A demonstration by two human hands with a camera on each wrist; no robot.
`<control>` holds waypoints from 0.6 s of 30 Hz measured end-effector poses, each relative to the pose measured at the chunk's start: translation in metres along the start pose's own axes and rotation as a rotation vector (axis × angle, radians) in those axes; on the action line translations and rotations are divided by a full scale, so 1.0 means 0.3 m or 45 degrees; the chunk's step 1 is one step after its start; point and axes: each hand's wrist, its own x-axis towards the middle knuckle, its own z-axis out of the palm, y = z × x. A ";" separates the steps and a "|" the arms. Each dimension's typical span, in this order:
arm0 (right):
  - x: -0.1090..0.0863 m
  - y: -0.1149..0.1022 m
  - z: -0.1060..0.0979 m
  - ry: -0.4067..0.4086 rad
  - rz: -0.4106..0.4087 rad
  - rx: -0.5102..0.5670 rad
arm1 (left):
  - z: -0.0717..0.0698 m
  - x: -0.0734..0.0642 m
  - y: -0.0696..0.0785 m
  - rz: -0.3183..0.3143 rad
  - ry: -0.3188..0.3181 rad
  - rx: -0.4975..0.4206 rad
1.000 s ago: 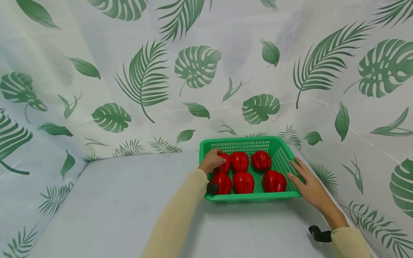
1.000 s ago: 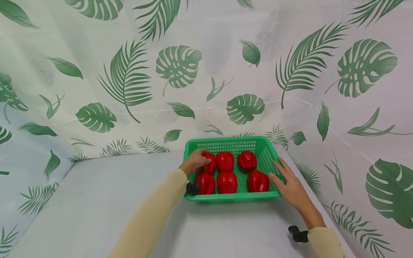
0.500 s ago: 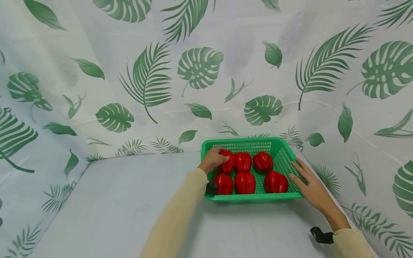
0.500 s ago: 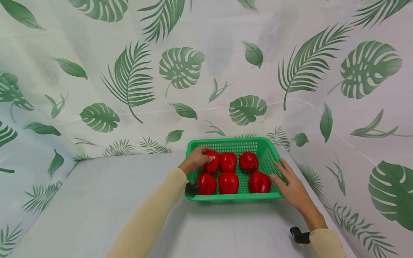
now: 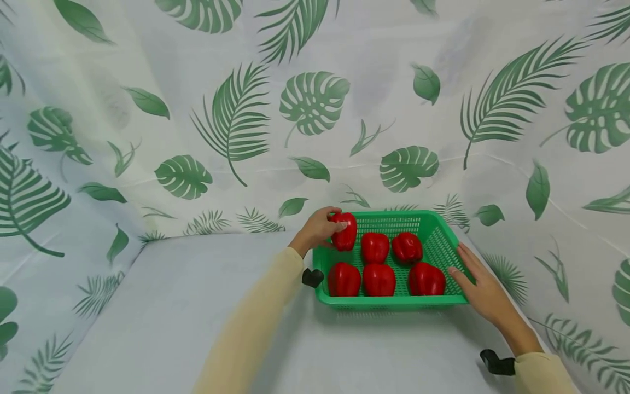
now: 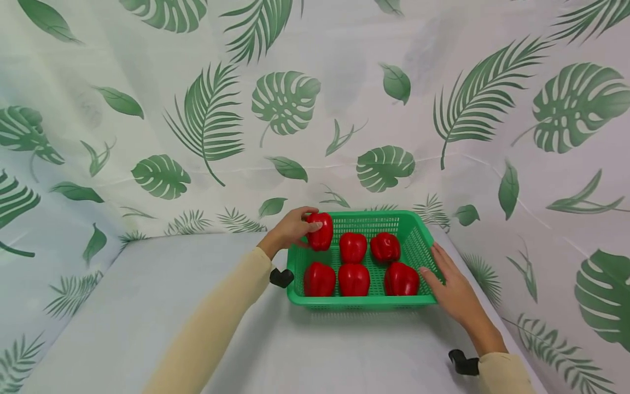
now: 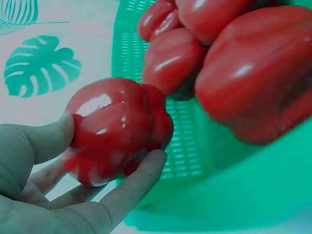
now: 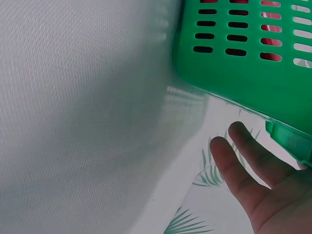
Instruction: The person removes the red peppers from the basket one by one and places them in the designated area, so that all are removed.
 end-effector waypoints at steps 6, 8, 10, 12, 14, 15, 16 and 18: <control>0.001 0.000 0.002 -0.003 -0.007 -0.027 | -0.073 -0.022 0.020 0.015 0.052 0.010; 0.001 -0.002 0.002 -0.005 -0.006 -0.027 | -0.099 -0.026 0.019 -0.006 0.067 0.001; -0.001 -0.004 0.002 -0.007 -0.003 -0.026 | -0.124 -0.034 0.015 -0.024 0.081 -0.011; -0.002 -0.004 0.003 -0.010 0.000 -0.022 | -0.151 -0.045 0.012 -0.034 0.090 -0.032; -0.003 -0.004 0.003 -0.013 0.002 -0.019 | -0.179 -0.058 0.007 -0.030 0.105 -0.043; -0.004 -0.005 0.003 -0.014 0.004 -0.016 | -0.192 -0.066 0.004 -0.027 0.114 -0.040; -0.004 -0.005 0.003 -0.015 0.004 -0.017 | -0.206 -0.073 0.001 -0.023 0.122 -0.036; -0.004 -0.006 0.003 -0.015 0.004 -0.019 | -0.230 -0.085 -0.009 -0.020 0.141 -0.024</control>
